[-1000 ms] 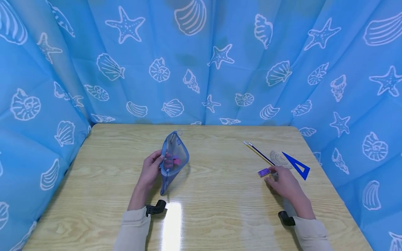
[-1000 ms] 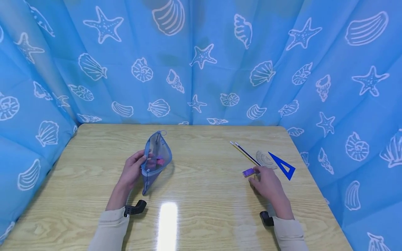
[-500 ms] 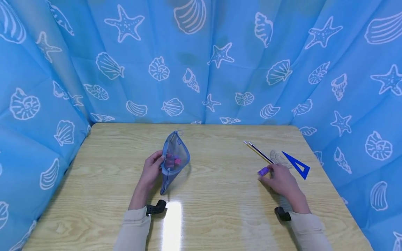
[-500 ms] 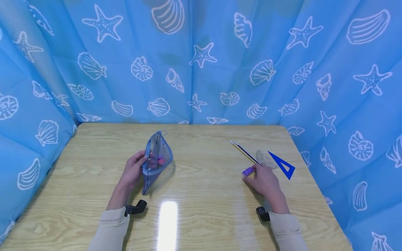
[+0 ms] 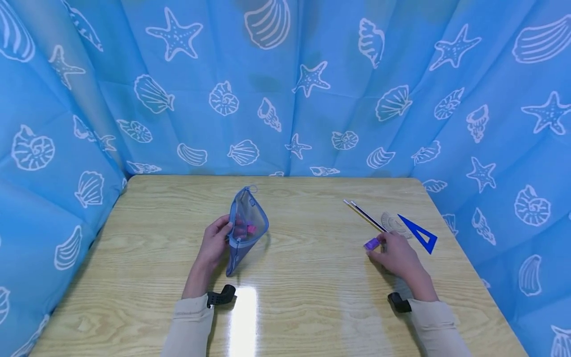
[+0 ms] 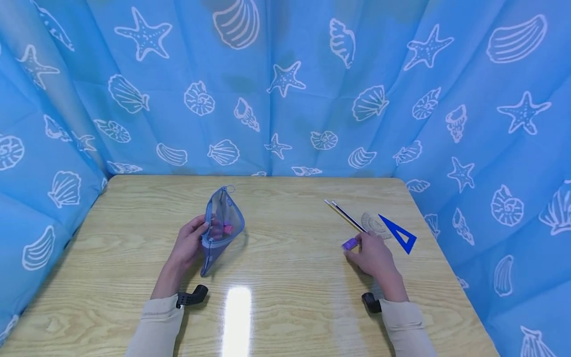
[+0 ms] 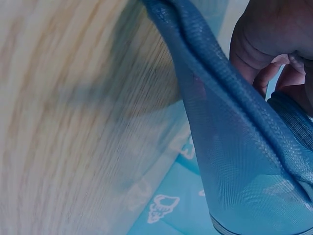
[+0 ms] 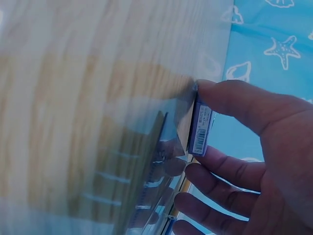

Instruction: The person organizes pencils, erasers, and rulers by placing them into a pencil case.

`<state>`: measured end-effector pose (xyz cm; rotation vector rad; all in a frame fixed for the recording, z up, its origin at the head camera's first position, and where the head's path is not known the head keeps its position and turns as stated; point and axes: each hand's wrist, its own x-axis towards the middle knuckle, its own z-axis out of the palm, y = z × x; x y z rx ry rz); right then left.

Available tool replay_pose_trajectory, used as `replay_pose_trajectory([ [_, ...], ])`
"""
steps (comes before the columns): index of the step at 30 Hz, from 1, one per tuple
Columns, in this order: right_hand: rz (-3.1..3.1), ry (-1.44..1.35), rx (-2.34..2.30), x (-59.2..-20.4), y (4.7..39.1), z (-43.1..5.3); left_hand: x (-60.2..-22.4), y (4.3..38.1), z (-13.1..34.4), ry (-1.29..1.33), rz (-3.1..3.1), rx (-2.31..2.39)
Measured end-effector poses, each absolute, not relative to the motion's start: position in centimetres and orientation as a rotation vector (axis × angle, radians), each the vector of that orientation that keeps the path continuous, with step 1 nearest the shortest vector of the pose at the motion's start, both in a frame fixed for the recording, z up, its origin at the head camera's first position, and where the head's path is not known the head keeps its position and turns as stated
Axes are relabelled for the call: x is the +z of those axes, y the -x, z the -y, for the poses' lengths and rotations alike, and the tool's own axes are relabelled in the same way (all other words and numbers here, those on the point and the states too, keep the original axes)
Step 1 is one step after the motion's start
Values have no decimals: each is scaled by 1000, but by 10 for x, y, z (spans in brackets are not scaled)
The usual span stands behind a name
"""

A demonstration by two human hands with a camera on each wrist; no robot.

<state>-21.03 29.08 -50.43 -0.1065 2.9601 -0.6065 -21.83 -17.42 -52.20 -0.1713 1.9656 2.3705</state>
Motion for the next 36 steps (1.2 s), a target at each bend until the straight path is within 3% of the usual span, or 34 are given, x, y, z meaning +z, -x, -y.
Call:
replay_pose_trajectory([
  [36, -3020, 110, -836, -499, 208, -276, -527, 219, 172, 209, -1968, 2355],
])
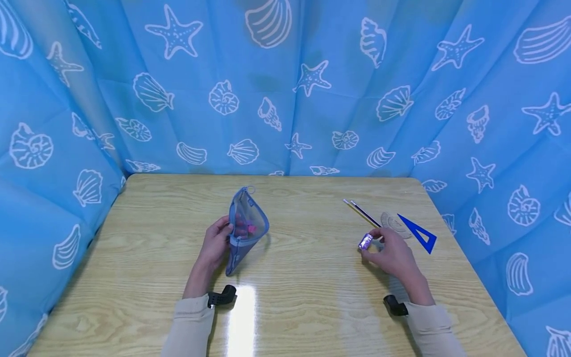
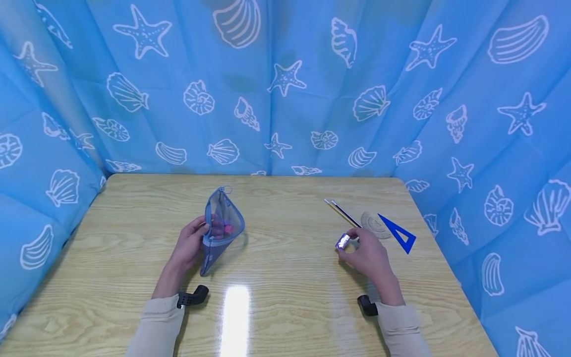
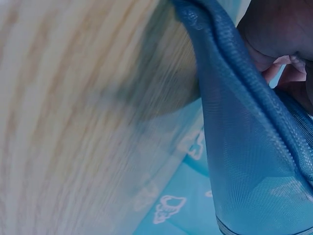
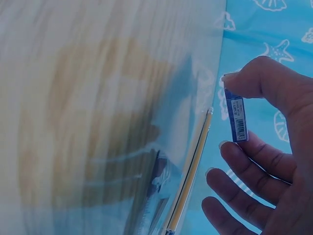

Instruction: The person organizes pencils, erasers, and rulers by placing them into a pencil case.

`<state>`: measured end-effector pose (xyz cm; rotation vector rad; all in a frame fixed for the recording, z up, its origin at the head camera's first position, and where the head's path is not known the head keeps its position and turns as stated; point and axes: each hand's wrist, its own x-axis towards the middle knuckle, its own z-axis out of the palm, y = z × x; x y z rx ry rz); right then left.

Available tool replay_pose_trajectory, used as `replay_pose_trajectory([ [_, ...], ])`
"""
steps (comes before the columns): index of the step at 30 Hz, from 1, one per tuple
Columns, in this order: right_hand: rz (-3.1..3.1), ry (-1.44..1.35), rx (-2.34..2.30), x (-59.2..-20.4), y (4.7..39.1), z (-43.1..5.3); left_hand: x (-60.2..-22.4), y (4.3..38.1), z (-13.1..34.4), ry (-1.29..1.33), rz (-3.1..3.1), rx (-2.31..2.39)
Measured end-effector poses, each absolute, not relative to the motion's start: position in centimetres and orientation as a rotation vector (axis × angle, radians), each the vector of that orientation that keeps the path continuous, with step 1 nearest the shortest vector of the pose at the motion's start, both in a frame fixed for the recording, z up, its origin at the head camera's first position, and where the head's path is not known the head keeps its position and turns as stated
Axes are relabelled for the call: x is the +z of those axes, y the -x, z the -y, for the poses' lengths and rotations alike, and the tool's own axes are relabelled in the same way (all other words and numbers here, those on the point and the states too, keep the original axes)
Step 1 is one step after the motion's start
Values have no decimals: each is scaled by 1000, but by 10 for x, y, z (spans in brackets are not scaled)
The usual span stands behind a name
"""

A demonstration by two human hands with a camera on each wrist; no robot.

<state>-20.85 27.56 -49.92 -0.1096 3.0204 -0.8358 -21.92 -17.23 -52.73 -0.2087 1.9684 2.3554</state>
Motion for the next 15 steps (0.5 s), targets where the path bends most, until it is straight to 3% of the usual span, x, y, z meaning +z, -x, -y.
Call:
replay_pose_trajectory([
  [15, -3053, 282, -903, -495, 203, -254, -528, 220, 174, 262, -1953, 2343],
])
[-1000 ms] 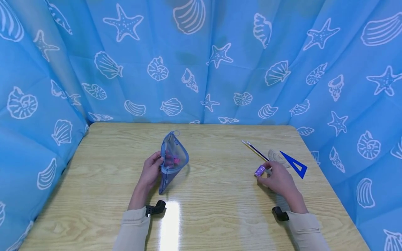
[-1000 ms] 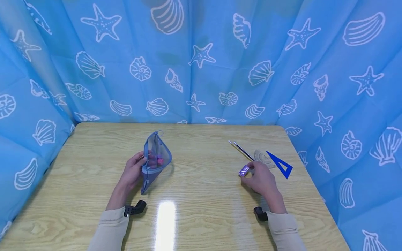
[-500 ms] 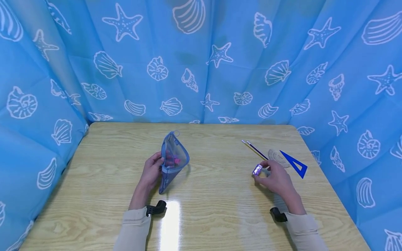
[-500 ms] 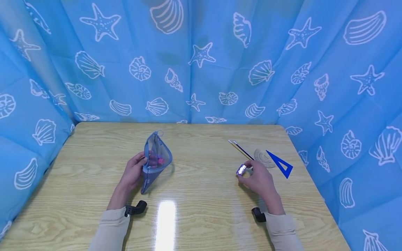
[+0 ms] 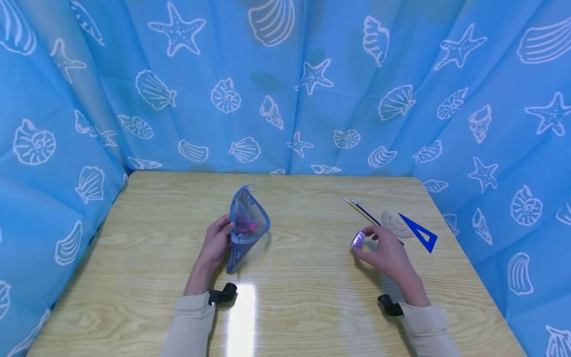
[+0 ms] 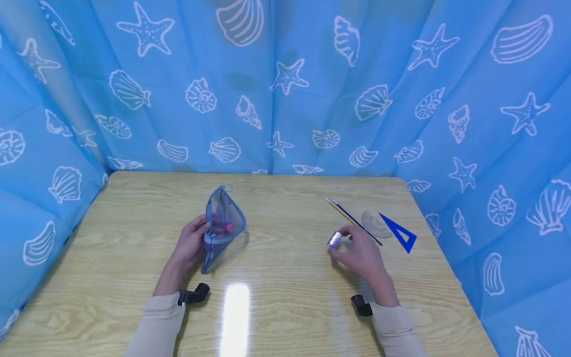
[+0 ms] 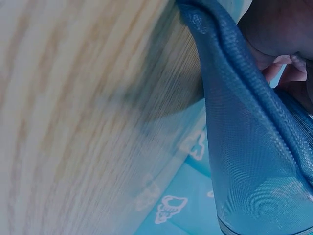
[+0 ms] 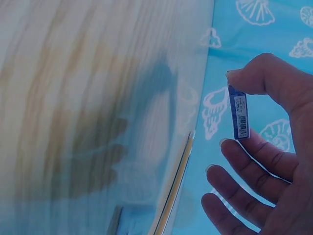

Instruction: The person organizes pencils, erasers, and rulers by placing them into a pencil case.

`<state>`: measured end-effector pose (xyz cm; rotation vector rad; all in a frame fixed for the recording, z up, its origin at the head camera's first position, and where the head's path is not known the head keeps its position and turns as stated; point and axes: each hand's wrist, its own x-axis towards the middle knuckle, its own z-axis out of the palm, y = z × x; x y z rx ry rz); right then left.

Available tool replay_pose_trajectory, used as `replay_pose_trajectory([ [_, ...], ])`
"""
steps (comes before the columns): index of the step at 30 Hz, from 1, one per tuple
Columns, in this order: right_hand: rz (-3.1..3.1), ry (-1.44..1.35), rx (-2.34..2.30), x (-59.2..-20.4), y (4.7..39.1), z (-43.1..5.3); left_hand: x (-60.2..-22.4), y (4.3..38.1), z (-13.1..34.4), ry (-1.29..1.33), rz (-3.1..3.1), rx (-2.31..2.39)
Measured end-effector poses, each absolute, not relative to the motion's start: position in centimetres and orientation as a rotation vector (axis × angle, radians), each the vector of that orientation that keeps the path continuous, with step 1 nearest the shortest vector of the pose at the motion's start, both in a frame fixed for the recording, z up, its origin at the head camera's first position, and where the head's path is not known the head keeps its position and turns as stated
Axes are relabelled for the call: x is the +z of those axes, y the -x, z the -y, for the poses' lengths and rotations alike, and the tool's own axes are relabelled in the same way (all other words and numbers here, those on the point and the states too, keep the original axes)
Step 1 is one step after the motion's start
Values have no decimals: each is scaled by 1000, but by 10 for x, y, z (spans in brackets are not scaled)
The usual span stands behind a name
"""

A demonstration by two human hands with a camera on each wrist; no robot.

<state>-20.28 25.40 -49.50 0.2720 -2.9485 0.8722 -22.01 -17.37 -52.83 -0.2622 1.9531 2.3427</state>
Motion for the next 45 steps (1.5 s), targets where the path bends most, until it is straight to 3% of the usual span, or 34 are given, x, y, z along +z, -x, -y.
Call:
replay_pose_trajectory([
  [29, 2853, -566, 1085, -489, 212, -171, -532, 219, 174, 279, -1930, 2345],
  [45, 2827, -691, 1165, -470, 235, -120, -533, 222, 175, 304, -1964, 2333],
])
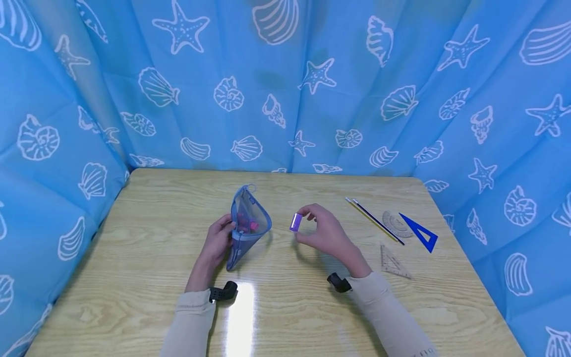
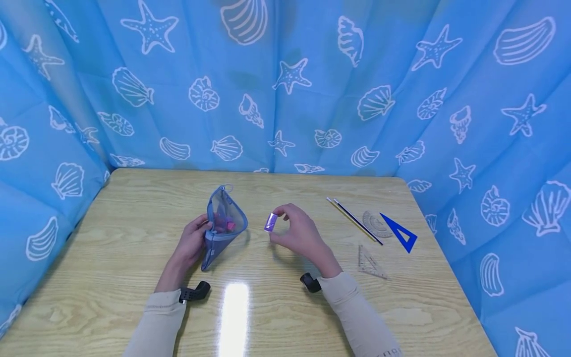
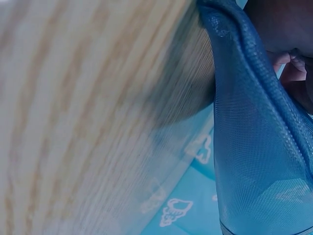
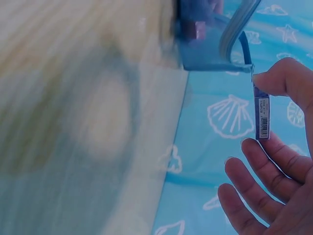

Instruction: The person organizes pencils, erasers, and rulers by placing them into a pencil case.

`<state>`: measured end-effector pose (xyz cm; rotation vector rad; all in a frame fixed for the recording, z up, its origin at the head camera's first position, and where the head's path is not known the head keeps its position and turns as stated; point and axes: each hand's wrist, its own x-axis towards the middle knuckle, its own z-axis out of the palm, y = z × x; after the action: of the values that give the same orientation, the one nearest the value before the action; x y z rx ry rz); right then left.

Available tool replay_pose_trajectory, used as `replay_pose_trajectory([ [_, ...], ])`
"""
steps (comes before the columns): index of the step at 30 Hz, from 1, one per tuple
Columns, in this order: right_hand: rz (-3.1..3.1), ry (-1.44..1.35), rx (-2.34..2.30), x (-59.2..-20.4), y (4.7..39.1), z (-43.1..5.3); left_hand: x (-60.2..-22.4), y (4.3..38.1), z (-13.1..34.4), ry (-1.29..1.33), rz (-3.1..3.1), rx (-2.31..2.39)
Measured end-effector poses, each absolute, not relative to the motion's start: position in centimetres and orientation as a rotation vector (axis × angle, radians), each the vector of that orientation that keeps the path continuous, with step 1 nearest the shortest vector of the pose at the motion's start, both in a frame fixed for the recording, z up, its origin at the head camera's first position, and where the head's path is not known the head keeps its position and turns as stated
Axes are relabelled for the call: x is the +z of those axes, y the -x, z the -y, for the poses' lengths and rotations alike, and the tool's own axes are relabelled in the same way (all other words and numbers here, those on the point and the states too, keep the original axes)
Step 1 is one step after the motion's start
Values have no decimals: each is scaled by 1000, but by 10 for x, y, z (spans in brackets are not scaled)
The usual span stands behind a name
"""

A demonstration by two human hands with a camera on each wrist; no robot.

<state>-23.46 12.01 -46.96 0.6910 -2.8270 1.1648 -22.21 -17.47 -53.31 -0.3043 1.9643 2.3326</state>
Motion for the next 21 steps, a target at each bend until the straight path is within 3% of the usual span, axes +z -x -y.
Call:
replay_pose_trajectory([
  [21, 2933, -973, 943, -439, 258, -57, -532, 221, 175, 315, -1958, 2351],
])
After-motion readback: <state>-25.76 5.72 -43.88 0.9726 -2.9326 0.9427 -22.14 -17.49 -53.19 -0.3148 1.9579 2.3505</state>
